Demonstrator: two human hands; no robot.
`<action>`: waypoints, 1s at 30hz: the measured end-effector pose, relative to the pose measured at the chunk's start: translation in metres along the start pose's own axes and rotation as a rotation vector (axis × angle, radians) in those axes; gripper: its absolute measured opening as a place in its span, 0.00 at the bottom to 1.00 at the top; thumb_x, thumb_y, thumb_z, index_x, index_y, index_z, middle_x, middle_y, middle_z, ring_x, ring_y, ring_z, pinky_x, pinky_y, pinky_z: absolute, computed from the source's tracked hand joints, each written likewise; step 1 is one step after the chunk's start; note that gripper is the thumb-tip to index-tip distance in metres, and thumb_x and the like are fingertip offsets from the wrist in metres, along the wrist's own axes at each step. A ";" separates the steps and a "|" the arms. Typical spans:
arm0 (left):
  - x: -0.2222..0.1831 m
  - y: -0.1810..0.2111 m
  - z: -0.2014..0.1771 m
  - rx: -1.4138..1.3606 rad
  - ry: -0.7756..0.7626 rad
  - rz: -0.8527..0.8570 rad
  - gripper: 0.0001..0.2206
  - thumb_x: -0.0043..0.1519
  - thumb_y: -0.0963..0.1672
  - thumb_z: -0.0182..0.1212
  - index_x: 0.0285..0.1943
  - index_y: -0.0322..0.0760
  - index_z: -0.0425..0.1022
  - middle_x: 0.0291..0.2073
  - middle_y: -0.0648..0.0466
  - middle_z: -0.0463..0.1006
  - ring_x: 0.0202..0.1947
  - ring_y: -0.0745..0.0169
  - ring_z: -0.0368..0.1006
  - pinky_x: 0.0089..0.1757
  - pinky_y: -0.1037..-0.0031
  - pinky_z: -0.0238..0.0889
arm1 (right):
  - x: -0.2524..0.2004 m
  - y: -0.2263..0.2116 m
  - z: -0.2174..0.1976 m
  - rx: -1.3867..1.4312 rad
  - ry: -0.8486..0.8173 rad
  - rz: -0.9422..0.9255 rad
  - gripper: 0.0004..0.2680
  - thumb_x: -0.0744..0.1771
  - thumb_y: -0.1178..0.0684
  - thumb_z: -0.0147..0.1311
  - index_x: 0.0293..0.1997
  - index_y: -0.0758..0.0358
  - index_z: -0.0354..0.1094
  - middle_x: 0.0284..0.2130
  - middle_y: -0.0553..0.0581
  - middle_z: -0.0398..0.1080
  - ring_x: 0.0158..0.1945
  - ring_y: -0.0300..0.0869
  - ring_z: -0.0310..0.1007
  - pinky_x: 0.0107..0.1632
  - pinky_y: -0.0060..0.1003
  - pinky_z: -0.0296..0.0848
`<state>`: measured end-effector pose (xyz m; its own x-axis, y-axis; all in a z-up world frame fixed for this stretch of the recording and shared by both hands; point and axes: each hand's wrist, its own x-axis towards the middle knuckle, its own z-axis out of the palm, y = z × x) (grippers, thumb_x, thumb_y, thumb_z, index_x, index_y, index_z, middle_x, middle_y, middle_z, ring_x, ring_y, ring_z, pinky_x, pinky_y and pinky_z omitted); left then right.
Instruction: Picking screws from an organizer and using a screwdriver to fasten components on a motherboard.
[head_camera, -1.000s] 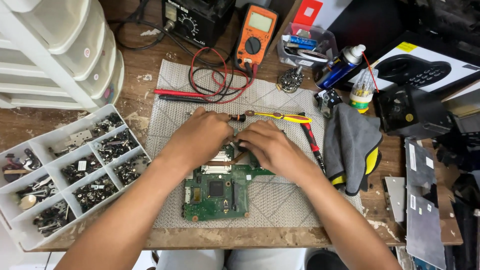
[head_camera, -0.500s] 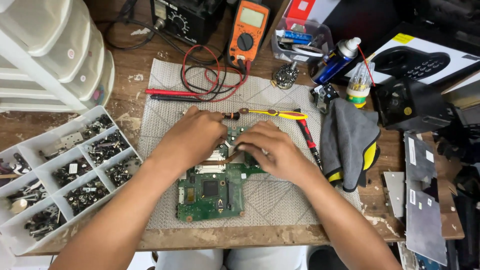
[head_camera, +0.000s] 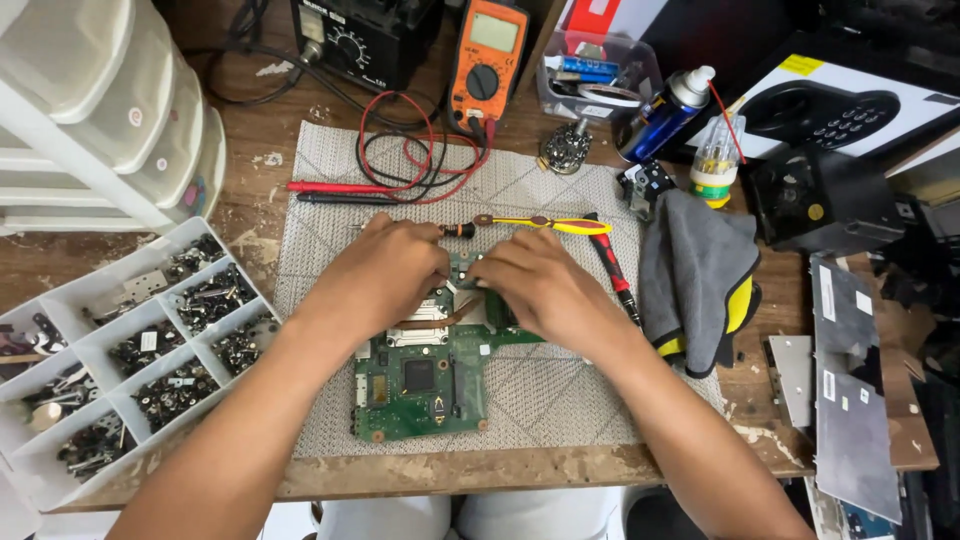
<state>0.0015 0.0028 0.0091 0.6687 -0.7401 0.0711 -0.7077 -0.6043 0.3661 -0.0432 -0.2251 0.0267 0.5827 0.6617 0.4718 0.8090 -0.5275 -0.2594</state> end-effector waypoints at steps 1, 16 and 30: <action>-0.002 0.001 -0.003 0.002 0.002 -0.001 0.04 0.60 0.40 0.65 0.38 0.38 0.85 0.33 0.52 0.82 0.39 0.51 0.80 0.48 0.60 0.64 | -0.001 -0.001 0.005 -0.001 0.000 -0.003 0.09 0.65 0.68 0.56 0.46 0.62 0.77 0.32 0.53 0.75 0.37 0.42 0.68 0.43 0.34 0.63; 0.001 0.008 -0.007 -0.053 -0.022 -0.002 0.05 0.60 0.39 0.64 0.41 0.37 0.85 0.34 0.50 0.83 0.40 0.49 0.79 0.48 0.61 0.63 | -0.005 0.001 0.005 -0.048 0.030 0.055 0.07 0.66 0.63 0.57 0.44 0.58 0.77 0.32 0.50 0.75 0.36 0.43 0.66 0.44 0.36 0.62; 0.002 0.016 -0.015 -0.087 -0.079 -0.043 0.06 0.60 0.40 0.66 0.43 0.42 0.86 0.32 0.53 0.83 0.38 0.55 0.80 0.48 0.66 0.64 | -0.019 0.002 0.000 0.223 -0.022 0.164 0.11 0.65 0.64 0.58 0.51 0.57 0.77 0.30 0.51 0.75 0.37 0.42 0.66 0.46 0.37 0.60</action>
<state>-0.0052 -0.0043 0.0289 0.6753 -0.7373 -0.0187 -0.6541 -0.6104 0.4468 -0.0527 -0.2391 0.0173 0.7072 0.5897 0.3900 0.6990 -0.5000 -0.5114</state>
